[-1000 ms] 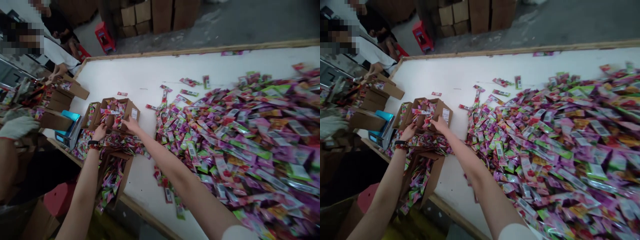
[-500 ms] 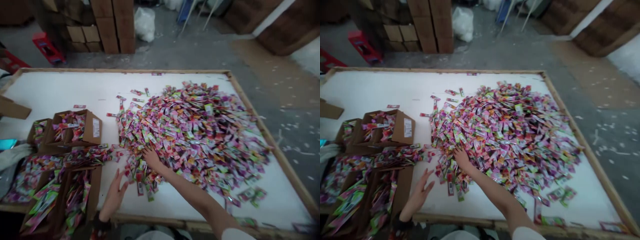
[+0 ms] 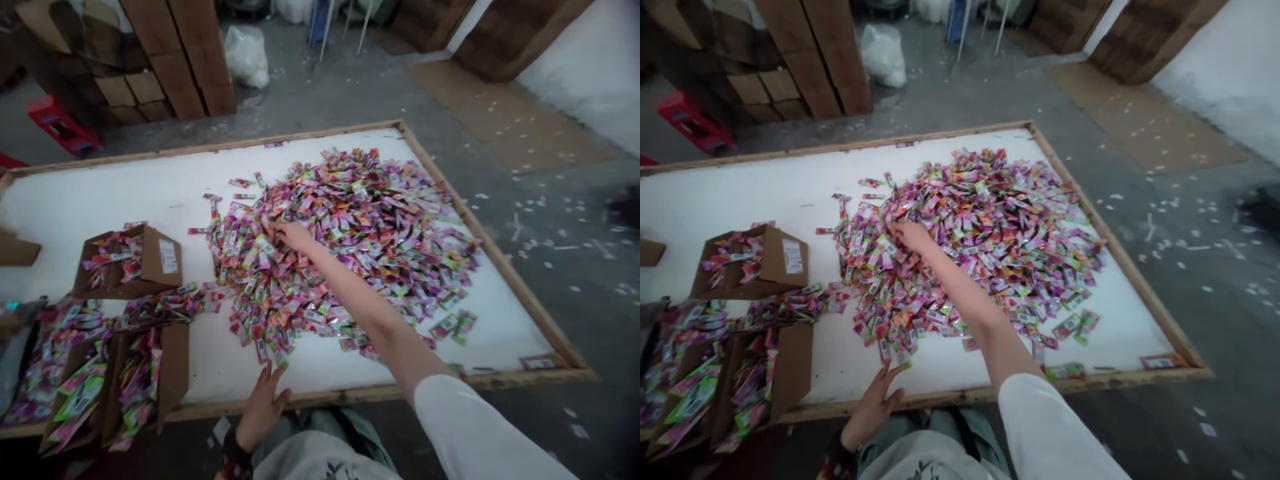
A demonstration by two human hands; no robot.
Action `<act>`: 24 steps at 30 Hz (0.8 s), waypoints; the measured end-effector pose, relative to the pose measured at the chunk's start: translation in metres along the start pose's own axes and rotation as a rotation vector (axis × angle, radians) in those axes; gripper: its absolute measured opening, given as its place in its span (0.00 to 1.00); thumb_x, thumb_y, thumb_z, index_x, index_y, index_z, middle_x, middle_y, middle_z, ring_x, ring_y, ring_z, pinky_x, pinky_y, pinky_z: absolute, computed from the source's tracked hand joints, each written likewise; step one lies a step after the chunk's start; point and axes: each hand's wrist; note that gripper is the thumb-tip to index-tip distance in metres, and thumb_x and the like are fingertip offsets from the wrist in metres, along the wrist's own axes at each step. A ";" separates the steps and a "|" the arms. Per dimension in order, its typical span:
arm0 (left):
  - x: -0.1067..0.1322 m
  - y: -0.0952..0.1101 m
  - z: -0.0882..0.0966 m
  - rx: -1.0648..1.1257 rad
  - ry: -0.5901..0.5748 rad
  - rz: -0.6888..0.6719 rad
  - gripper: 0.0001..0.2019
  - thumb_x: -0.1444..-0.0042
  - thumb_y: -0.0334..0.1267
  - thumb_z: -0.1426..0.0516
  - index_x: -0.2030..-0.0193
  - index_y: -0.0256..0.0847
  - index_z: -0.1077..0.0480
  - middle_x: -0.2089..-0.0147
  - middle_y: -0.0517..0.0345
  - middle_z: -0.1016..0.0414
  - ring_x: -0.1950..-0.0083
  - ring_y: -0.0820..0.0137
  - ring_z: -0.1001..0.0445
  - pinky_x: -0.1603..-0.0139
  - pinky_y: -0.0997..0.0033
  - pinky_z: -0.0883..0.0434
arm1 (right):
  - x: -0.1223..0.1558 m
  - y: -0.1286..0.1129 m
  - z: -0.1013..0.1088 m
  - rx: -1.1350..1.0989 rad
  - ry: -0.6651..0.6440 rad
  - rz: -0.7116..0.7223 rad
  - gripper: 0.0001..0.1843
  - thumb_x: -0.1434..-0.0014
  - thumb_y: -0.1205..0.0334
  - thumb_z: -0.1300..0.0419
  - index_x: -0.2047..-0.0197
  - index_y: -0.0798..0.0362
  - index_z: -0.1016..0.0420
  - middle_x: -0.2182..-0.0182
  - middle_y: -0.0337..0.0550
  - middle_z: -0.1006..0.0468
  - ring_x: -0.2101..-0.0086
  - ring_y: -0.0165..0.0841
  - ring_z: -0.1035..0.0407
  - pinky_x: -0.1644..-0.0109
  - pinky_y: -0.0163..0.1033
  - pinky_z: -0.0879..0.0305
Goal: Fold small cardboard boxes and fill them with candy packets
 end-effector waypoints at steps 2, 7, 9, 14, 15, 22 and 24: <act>-0.013 0.009 -0.014 -0.021 0.026 0.020 0.32 0.40 0.47 0.53 0.33 0.31 0.41 0.29 0.41 0.47 0.26 0.59 0.53 0.27 0.60 0.50 | 0.040 0.013 0.013 0.059 0.009 0.037 0.24 0.36 0.64 0.49 0.37 0.47 0.33 0.41 0.43 0.29 0.45 0.41 0.34 0.39 0.49 0.40; -0.053 0.048 -0.060 -0.095 0.059 0.090 0.30 0.38 0.44 0.54 0.32 0.29 0.42 0.29 0.40 0.48 0.26 0.60 0.53 0.27 0.62 0.52 | 0.180 0.138 0.016 0.278 0.190 -0.121 0.29 0.35 0.62 0.51 0.32 0.57 0.43 0.34 0.54 0.40 0.35 0.45 0.49 0.33 0.52 0.49; -0.063 0.072 -0.082 -0.160 0.038 0.152 0.29 0.37 0.42 0.54 0.31 0.29 0.44 0.28 0.37 0.51 0.26 0.59 0.54 0.28 0.64 0.52 | 0.245 0.197 0.007 0.305 0.205 -0.313 0.31 0.35 0.60 0.51 0.31 0.59 0.44 0.34 0.57 0.42 0.34 0.48 0.53 0.33 0.55 0.51; -0.072 0.138 -0.133 -0.421 0.194 0.236 0.34 0.39 0.39 0.49 0.28 0.31 0.53 0.26 0.32 0.72 0.27 0.42 0.71 0.28 0.50 0.55 | 0.399 0.275 -0.039 0.274 0.084 -0.715 0.34 0.37 0.56 0.50 0.30 0.55 0.48 0.32 0.57 0.46 0.34 0.54 0.53 0.36 0.57 0.46; -0.077 0.151 -0.140 -0.482 0.259 0.185 0.34 0.39 0.39 0.48 0.28 0.33 0.54 0.25 0.34 0.71 0.27 0.41 0.73 0.28 0.46 0.57 | 0.418 0.281 -0.050 0.263 0.068 -0.759 0.35 0.37 0.55 0.51 0.29 0.54 0.49 0.32 0.57 0.47 0.34 0.56 0.53 0.37 0.57 0.44; -0.168 0.226 -0.106 -0.716 0.399 -0.241 0.33 0.41 0.43 0.48 0.29 0.44 0.48 0.25 0.39 0.62 0.26 0.39 0.67 0.31 0.34 0.63 | 0.431 0.259 -0.073 0.122 0.087 -0.745 0.32 0.39 0.59 0.48 0.32 0.54 0.41 0.33 0.55 0.42 0.34 0.49 0.49 0.34 0.54 0.46; -0.200 0.240 -0.087 -0.750 0.478 -0.190 0.32 0.39 0.44 0.50 0.29 0.39 0.47 0.26 0.36 0.60 0.27 0.36 0.64 0.33 0.30 0.60 | 0.428 0.242 -0.059 0.014 0.084 -0.694 0.30 0.40 0.62 0.46 0.34 0.54 0.37 0.35 0.55 0.40 0.35 0.47 0.47 0.33 0.51 0.47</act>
Point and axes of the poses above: each hand's wrist, its own x-axis away from the middle knuckle, its own z-axis out of the back of the hand, y = z × x
